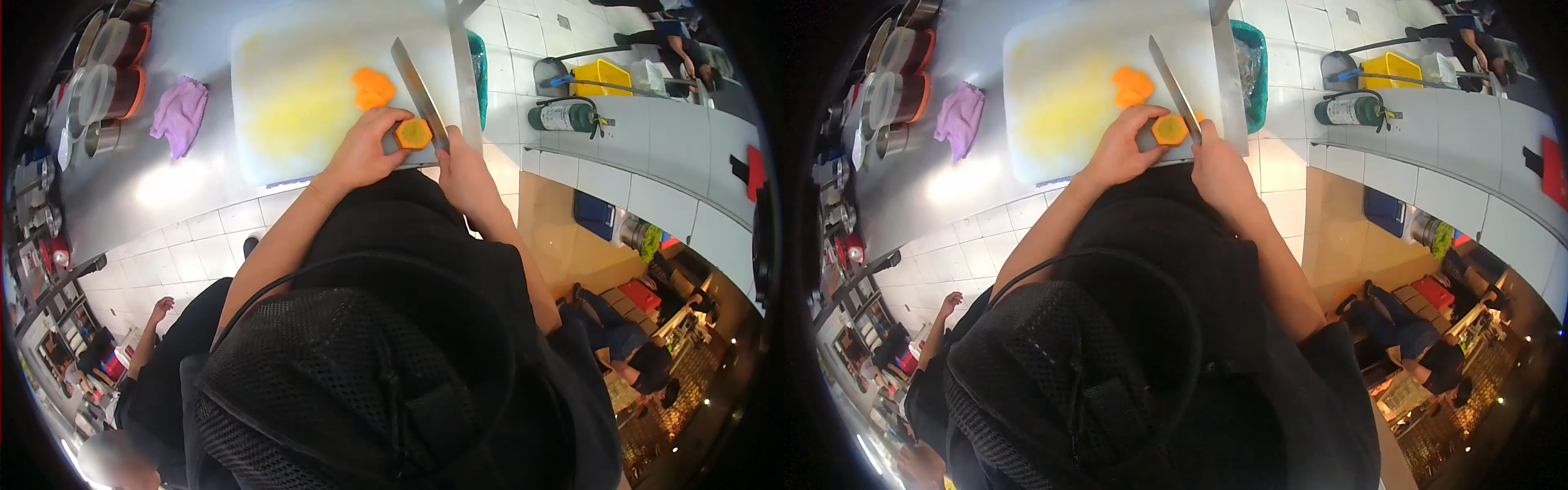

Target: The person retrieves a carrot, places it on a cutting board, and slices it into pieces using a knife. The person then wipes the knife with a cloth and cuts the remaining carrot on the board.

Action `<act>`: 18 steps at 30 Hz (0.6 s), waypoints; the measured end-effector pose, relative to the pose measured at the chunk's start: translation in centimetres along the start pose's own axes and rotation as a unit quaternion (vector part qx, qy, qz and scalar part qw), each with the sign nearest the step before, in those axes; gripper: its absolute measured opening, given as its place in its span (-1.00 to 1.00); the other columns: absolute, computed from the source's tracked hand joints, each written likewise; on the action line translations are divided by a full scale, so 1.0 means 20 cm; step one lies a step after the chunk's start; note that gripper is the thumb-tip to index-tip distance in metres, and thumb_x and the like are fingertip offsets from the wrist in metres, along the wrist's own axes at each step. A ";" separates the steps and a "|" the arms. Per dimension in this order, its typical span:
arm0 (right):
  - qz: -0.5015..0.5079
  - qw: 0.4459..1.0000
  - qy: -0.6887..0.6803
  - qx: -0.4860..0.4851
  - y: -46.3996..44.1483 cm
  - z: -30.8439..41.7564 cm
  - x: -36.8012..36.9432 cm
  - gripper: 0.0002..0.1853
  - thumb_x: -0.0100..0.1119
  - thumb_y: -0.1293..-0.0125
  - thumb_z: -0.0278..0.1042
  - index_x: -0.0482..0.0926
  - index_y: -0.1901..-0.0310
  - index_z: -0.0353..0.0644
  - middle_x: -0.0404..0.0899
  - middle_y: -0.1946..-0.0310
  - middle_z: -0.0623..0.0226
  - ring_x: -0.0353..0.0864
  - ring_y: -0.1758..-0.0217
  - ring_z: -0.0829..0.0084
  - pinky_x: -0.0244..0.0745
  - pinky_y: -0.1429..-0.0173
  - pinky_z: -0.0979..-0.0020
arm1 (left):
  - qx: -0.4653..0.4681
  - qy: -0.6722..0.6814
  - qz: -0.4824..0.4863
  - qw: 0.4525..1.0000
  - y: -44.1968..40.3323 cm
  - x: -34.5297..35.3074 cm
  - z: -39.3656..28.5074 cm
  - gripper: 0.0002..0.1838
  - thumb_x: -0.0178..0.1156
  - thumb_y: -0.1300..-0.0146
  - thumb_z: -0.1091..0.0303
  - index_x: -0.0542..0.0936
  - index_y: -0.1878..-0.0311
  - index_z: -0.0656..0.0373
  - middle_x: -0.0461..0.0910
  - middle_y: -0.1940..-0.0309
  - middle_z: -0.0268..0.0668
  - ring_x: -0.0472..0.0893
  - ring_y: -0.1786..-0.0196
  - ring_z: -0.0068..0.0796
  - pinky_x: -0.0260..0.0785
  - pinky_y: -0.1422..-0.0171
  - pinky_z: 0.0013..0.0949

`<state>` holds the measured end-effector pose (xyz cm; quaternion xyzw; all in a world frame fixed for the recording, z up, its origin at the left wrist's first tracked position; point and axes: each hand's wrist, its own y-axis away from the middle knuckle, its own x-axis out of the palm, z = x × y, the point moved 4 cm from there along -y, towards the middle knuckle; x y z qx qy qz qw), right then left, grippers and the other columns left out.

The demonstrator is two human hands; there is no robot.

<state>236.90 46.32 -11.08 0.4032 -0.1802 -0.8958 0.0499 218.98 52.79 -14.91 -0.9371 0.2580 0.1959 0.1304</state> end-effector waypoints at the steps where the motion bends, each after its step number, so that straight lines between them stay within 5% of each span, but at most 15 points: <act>1: -0.002 1.000 -0.005 -0.008 -0.01 0.00 -0.01 -0.72 0.09 -0.57 -0.40 0.39 -0.18 -0.32 0.66 0.30 -0.36 0.65 0.15 -0.42 0.49 0.07 -0.28 | -0.002 0.010 0.002 1.000 0.00 0.00 0.00 -0.48 0.50 -0.12 0.47 0.61 -0.19 0.20 0.67 -0.12 -0.12 0.61 -0.26 -0.02 0.46 -0.40 -0.11; 5: -0.053 0.997 -0.030 -0.054 0.05 0.02 -0.08 -0.75 0.10 -0.57 -0.40 0.42 -0.16 -0.31 0.66 0.31 -0.33 0.65 0.16 -0.40 0.48 0.09 -0.23 | -0.026 0.034 -0.018 0.999 0.07 -0.05 -0.02 -0.49 0.50 -0.12 0.47 0.62 -0.18 0.19 0.67 -0.13 -0.12 0.62 -0.26 -0.03 0.48 -0.38 -0.10; 7: -0.085 0.991 -0.094 0.029 0.13 0.02 -0.14 -0.75 0.10 -0.57 -0.41 0.45 -0.18 -0.27 0.66 0.32 -0.29 0.64 0.18 -0.39 0.47 0.12 -0.18 | -0.024 0.012 -0.078 0.997 0.15 -0.14 -0.04 -0.48 0.52 -0.09 0.48 0.64 -0.17 0.17 0.69 -0.13 -0.15 0.66 -0.22 -0.07 0.54 -0.31 -0.12; 10: -0.119 0.984 -0.130 0.028 0.18 -0.04 -0.17 -0.69 0.11 -0.59 -0.40 0.47 -0.27 -0.25 0.65 0.37 -0.20 0.68 0.33 -0.17 0.49 0.21 0.00 | -0.062 -0.020 -0.139 0.988 0.26 -0.28 0.01 -0.47 0.56 -0.06 0.49 0.65 -0.15 0.16 0.70 -0.11 -0.17 0.69 -0.16 -0.12 0.59 -0.22 -0.17; 16: -0.062 0.990 -0.112 0.050 0.24 -0.02 -0.14 -0.65 0.17 -0.57 -0.35 0.51 -0.29 -0.28 0.68 0.35 -0.15 0.68 0.37 0.06 0.55 0.18 0.12 | -0.107 -0.099 -0.207 0.967 0.41 -0.39 0.12 -0.46 0.61 -0.04 0.46 0.64 -0.12 0.19 0.70 -0.03 -0.16 0.70 -0.07 -0.15 0.60 -0.16 -0.22; 18: -0.049 0.991 -0.113 0.048 0.25 0.01 -0.10 -0.66 0.18 -0.56 -0.36 0.50 -0.27 -0.27 0.72 0.28 -0.21 0.72 0.31 -0.07 0.57 0.13 0.10 | -0.107 -0.104 -0.213 0.966 0.41 -0.37 0.13 -0.46 0.62 -0.04 0.44 0.64 -0.12 0.20 0.70 -0.01 -0.16 0.70 -0.06 -0.16 0.59 -0.16 -0.21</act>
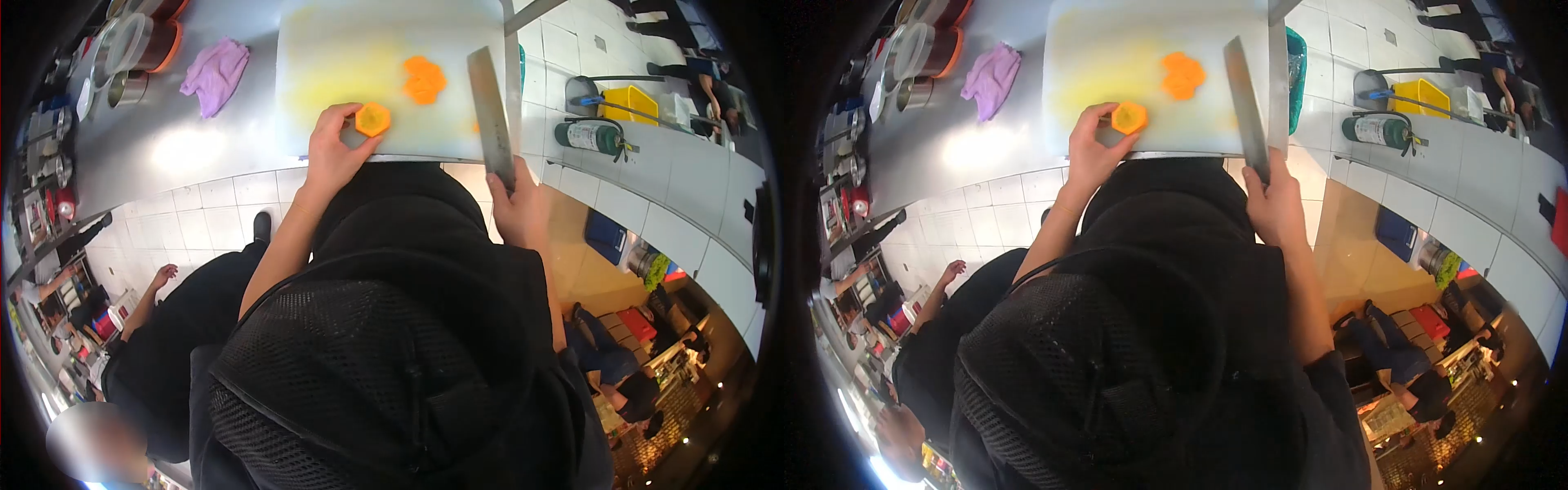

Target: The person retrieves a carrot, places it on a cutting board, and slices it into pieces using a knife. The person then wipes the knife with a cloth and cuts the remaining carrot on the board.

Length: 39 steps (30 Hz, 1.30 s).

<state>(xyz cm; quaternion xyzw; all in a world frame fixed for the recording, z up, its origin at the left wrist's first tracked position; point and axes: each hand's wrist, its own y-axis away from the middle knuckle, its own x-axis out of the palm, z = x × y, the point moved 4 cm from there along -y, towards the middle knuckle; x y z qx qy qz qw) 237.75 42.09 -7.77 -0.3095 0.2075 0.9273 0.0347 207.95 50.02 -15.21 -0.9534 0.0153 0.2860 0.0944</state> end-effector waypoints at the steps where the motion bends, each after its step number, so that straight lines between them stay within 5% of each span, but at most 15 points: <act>1: 0.001 0.999 -0.006 -0.031 0.01 0.01 0.03 -0.67 0.18 -0.56 -0.36 0.50 -0.26 -0.26 0.71 0.26 -0.25 0.72 0.26 -0.16 0.57 0.12 0.07 | 0.010 -0.011 -0.001 1.000 0.00 0.01 0.00 -0.45 0.64 -0.03 0.42 0.64 -0.11 0.21 0.69 0.00 -0.15 0.69 -0.06 -0.15 0.59 -0.17 -0.20; 3: 0.026 0.998 -0.016 -0.049 0.02 0.05 0.09 -0.67 0.19 -0.54 -0.36 0.48 -0.25 -0.22 0.69 0.23 -0.32 0.68 0.14 -0.36 0.55 0.09 -0.02 | 0.021 -0.027 -0.007 0.999 0.00 0.00 0.00 -0.44 0.65 -0.03 0.40 0.63 -0.10 0.22 0.68 0.02 -0.15 0.68 -0.05 -0.15 0.58 -0.18 -0.19; 18: 0.177 0.971 0.151 -0.050 0.03 0.01 0.16 -0.67 0.22 -0.54 -0.22 0.48 -0.18 -0.21 0.70 0.28 -0.28 0.68 0.13 -0.36 0.53 0.03 -0.21 | 0.011 -0.015 0.040 0.999 0.04 0.01 0.00 -0.03 0.76 0.08 0.22 0.49 -0.43 0.20 0.61 0.07 -0.18 0.59 -0.07 -0.15 0.53 -0.24 -0.15; 24: 0.206 0.960 0.190 -0.025 0.05 -0.01 0.18 -0.63 0.22 -0.54 -0.15 0.49 -0.19 -0.23 0.70 0.27 -0.29 0.70 0.11 -0.35 0.57 -0.02 -0.21 | -0.003 0.024 0.061 0.998 0.02 -0.04 -0.04 0.03 0.74 0.10 0.28 0.44 -0.50 0.20 0.57 -0.08 -0.11 0.58 -0.16 -0.10 0.51 -0.33 -0.13; 26: 0.215 0.954 0.208 -0.010 0.03 0.02 0.17 -0.59 0.22 -0.53 -0.14 0.49 -0.22 -0.23 0.71 0.24 -0.31 0.71 0.09 -0.34 0.60 -0.07 -0.20 | 0.016 0.010 0.097 0.995 0.00 -0.03 -0.03 0.03 0.67 0.07 0.39 0.40 -0.54 0.18 0.54 -0.28 -0.05 0.56 -0.27 -0.01 0.46 -0.44 -0.10; 30: 0.216 0.955 0.203 0.010 0.03 0.09 0.17 -0.54 0.28 -0.48 -0.16 0.50 -0.28 -0.21 0.73 0.17 -0.27 0.72 0.02 -0.31 0.59 -0.11 -0.18 | -0.007 0.005 0.173 0.985 -0.05 -0.04 -0.06 0.08 0.58 0.01 0.50 0.31 -0.64 0.10 0.52 -0.44 -0.15 0.54 -0.37 -0.08 0.40 -0.53 -0.15; 35: 0.180 0.965 0.191 0.020 0.05 0.03 0.17 -0.55 0.29 -0.48 -0.18 0.50 -0.29 -0.17 0.74 0.14 -0.23 0.72 0.00 -0.27 0.58 -0.11 -0.17 | 0.047 0.019 0.142 0.989 -0.07 -0.02 -0.04 -0.33 0.51 -0.08 0.46 0.62 -0.34 0.12 0.72 -0.18 -0.18 0.62 -0.19 -0.02 0.47 -0.37 -0.09; 39: 0.174 0.969 0.171 0.032 0.06 0.05 0.18 -0.56 0.30 -0.48 -0.18 0.50 -0.28 -0.15 0.74 0.16 -0.22 0.72 0.01 -0.28 0.58 -0.09 -0.17 | 0.061 0.012 0.088 0.994 -0.04 -0.01 -0.05 -0.36 0.55 -0.07 0.44 0.62 -0.29 0.16 0.71 -0.14 -0.16 0.63 -0.16 -0.05 0.48 -0.33 -0.10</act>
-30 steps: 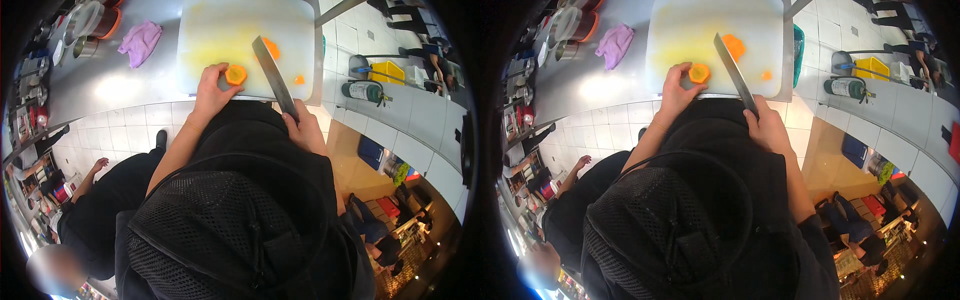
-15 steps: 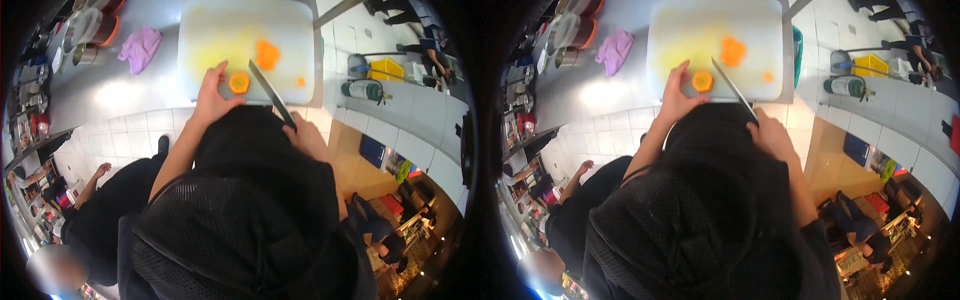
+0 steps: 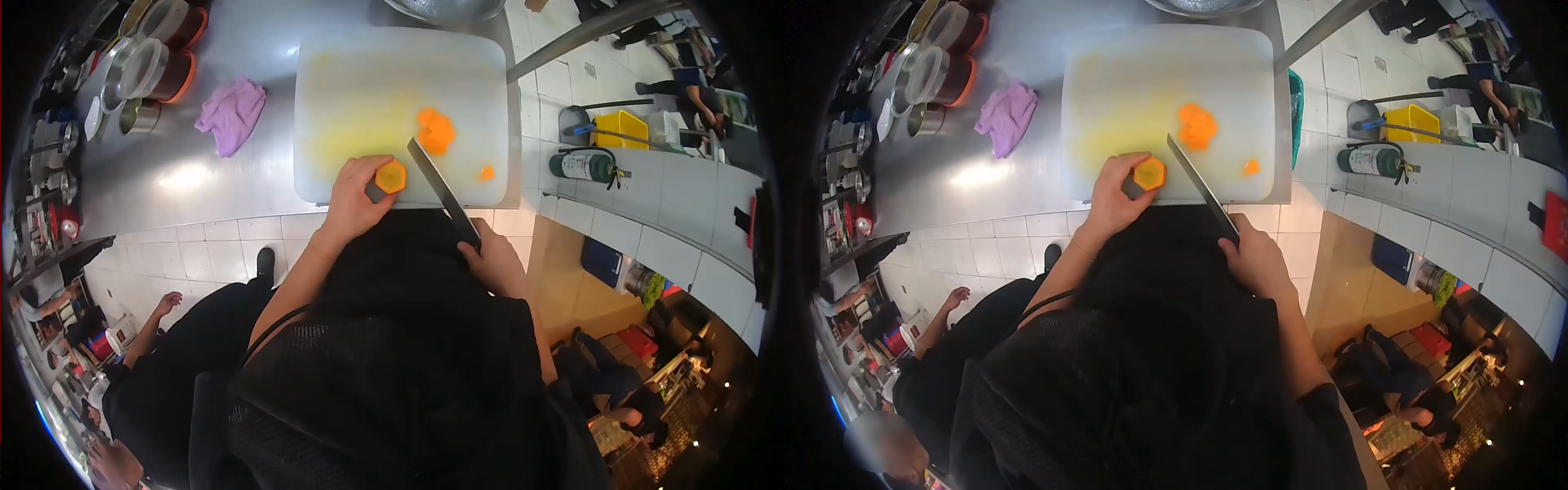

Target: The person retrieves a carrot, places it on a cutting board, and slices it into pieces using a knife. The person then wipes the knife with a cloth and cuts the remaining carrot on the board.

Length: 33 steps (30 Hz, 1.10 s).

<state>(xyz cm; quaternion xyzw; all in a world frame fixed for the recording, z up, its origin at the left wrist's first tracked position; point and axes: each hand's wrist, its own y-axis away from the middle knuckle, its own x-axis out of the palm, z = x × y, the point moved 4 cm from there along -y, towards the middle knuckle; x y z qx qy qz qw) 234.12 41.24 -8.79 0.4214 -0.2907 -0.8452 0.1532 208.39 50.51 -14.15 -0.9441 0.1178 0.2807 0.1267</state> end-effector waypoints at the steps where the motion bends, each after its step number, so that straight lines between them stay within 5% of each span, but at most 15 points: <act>1: -0.013 1.000 -0.003 -0.007 0.00 0.00 0.00 -0.56 0.30 -0.48 -0.17 0.50 -0.28 -0.15 0.74 0.17 -0.22 0.71 0.02 -0.29 0.58 -0.08 -0.18 | -0.002 0.001 0.003 1.000 0.00 0.01 0.01 -0.36 0.55 -0.07 0.44 0.62 -0.29 0.16 0.71 -0.14 -0.16 0.63 -0.16 -0.05 0.48 -0.33 -0.10; 3: -0.016 1.000 -0.006 -0.013 0.00 -0.02 0.03 -0.57 0.30 -0.48 -0.17 0.51 -0.25 -0.17 0.74 0.19 -0.23 0.71 0.04 -0.31 0.58 -0.07 -0.18 | -0.015 0.021 -0.046 0.999 0.03 0.02 0.04 -0.24 0.59 -0.05 0.43 0.54 -0.37 0.19 0.67 -0.15 -0.14 0.63 -0.15 -0.07 0.48 -0.33 -0.11; 10: -0.045 0.999 -0.008 -0.029 -0.03 -0.04 0.07 -0.62 0.24 -0.53 -0.18 0.52 -0.23 -0.21 0.72 0.24 -0.27 0.70 0.10 -0.32 0.57 0.00 -0.17 | -0.012 0.025 0.000 1.000 -0.01 -0.02 0.03 -0.08 0.67 0.00 0.36 0.43 -0.46 0.20 0.61 -0.14 -0.12 0.63 -0.13 -0.08 0.52 -0.29 -0.12; 12: -0.059 0.997 -0.016 -0.046 -0.04 -0.02 0.07 -0.63 0.22 -0.54 -0.20 0.52 -0.24 -0.20 0.71 0.26 -0.27 0.70 0.11 -0.33 0.56 0.01 -0.18 | -0.031 0.044 -0.001 0.999 0.01 -0.01 0.05 -0.12 0.67 -0.01 0.38 0.48 -0.45 0.16 0.64 -0.16 -0.18 0.65 -0.15 -0.19 0.52 -0.26 -0.21; 18: -0.088 0.994 -0.018 -0.061 -0.06 0.01 0.09 -0.66 0.13 -0.58 -0.25 0.49 -0.27 -0.18 0.70 0.31 -0.28 0.69 0.16 -0.35 0.53 0.06 -0.24 | -0.004 0.025 0.033 0.999 0.00 -0.02 0.05 -0.36 0.57 -0.12 0.38 0.57 -0.28 0.19 0.65 -0.14 -0.12 0.65 -0.20 -0.11 0.53 -0.33 -0.17; 33: -0.051 0.993 0.054 -0.094 0.04 0.20 -0.07 -0.66 0.06 -0.61 -0.25 0.47 -0.32 -0.11 0.68 0.40 -0.23 0.69 0.26 -0.31 0.53 0.12 -0.22 | -0.028 0.033 0.005 0.999 0.00 -0.01 0.05 -0.48 0.59 -0.08 0.38 0.59 -0.09 0.17 0.64 0.01 -0.16 0.67 -0.10 -0.10 0.57 -0.22 -0.16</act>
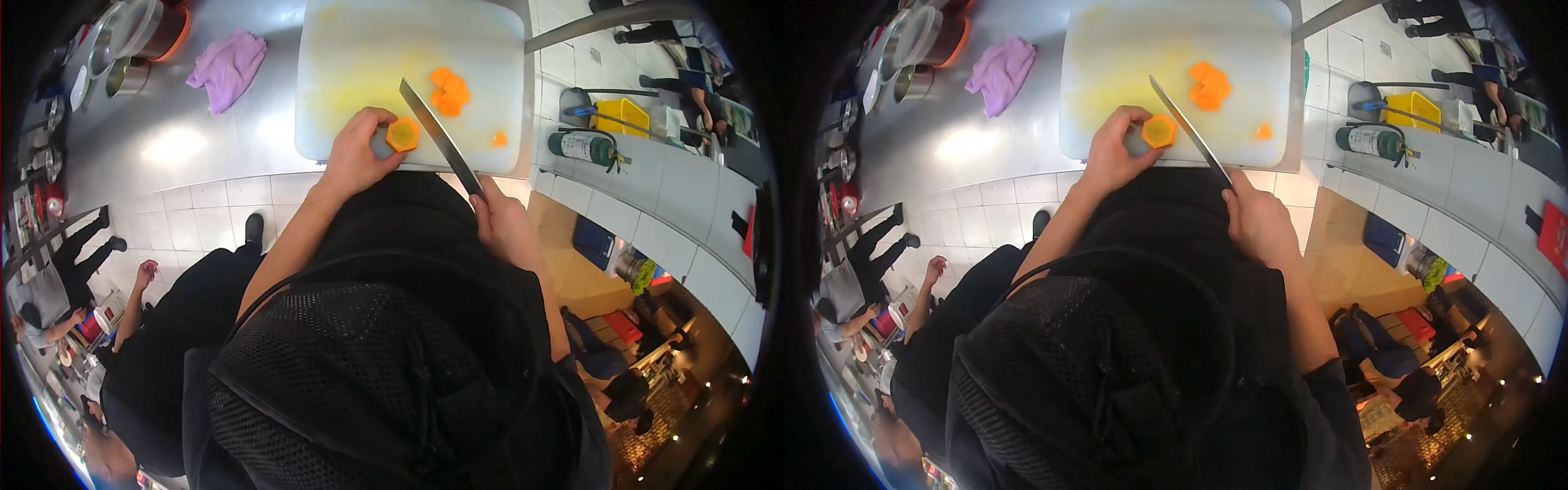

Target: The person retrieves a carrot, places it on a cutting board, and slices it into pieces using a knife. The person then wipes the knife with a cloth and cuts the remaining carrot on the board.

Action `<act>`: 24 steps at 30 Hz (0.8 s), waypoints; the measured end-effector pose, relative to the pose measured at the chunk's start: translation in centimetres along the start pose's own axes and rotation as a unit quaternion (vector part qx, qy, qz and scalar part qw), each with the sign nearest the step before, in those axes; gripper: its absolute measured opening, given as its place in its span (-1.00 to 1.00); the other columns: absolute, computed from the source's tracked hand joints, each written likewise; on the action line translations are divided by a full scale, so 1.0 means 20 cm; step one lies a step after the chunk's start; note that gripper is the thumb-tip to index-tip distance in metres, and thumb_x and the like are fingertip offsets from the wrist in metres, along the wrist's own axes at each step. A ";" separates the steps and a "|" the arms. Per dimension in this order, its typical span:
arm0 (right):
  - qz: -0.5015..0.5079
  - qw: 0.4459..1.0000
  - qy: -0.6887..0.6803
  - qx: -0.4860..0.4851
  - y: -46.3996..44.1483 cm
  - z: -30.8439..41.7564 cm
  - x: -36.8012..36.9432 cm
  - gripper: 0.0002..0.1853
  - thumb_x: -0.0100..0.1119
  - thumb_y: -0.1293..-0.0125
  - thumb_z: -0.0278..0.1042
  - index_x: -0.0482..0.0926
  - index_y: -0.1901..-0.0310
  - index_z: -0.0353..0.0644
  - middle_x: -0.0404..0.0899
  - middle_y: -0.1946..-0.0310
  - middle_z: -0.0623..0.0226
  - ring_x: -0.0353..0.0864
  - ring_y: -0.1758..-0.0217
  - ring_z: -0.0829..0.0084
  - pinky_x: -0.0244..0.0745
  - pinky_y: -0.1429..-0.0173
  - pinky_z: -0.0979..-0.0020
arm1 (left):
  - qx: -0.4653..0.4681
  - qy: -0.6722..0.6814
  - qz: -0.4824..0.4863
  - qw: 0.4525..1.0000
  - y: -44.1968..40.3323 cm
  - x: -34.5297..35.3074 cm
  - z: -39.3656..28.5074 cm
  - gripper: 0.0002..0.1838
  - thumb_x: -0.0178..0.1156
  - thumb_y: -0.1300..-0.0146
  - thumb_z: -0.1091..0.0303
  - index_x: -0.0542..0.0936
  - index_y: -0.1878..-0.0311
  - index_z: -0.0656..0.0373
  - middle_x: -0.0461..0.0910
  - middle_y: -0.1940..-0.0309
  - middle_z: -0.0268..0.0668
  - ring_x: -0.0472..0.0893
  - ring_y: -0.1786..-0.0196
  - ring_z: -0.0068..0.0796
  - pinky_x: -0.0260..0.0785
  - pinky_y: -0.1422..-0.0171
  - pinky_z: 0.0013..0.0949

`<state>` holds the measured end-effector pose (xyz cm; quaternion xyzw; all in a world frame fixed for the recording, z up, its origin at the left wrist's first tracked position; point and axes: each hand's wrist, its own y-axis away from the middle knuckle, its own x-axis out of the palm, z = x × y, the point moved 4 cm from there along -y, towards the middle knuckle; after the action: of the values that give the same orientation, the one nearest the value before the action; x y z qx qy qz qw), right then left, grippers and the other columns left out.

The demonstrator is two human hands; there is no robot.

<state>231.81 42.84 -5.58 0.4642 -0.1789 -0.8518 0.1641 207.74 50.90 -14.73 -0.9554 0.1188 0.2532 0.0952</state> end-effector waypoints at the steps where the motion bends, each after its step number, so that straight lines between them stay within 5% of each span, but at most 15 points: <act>1: 0.000 1.000 -0.003 -0.008 0.00 0.00 0.00 -0.66 0.07 -0.61 -0.26 0.47 -0.32 -0.11 0.67 0.41 -0.23 0.68 0.27 -0.31 0.53 0.12 -0.22 | -0.003 0.001 -0.002 1.000 0.00 0.00 0.00 -0.48 0.59 -0.08 0.38 0.59 -0.09 0.17 0.64 0.01 -0.16 0.67 -0.10 -0.10 0.57 -0.22 -0.16; 24: 0.013 1.000 0.017 -0.007 -0.02 0.01 -0.01 -0.66 0.07 -0.61 -0.27 0.48 -0.31 -0.13 0.67 0.43 -0.23 0.68 0.30 -0.31 0.54 0.15 -0.22 | -0.001 -0.010 -0.009 1.000 0.00 0.00 0.00 -0.51 0.59 -0.07 0.38 0.59 -0.05 0.17 0.65 0.04 -0.16 0.67 -0.08 -0.07 0.57 -0.16 -0.15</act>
<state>231.65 43.20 -5.52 0.4746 -0.1762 -0.8430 0.1816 207.80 50.97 -14.78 -0.9540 0.1089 0.2618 0.0973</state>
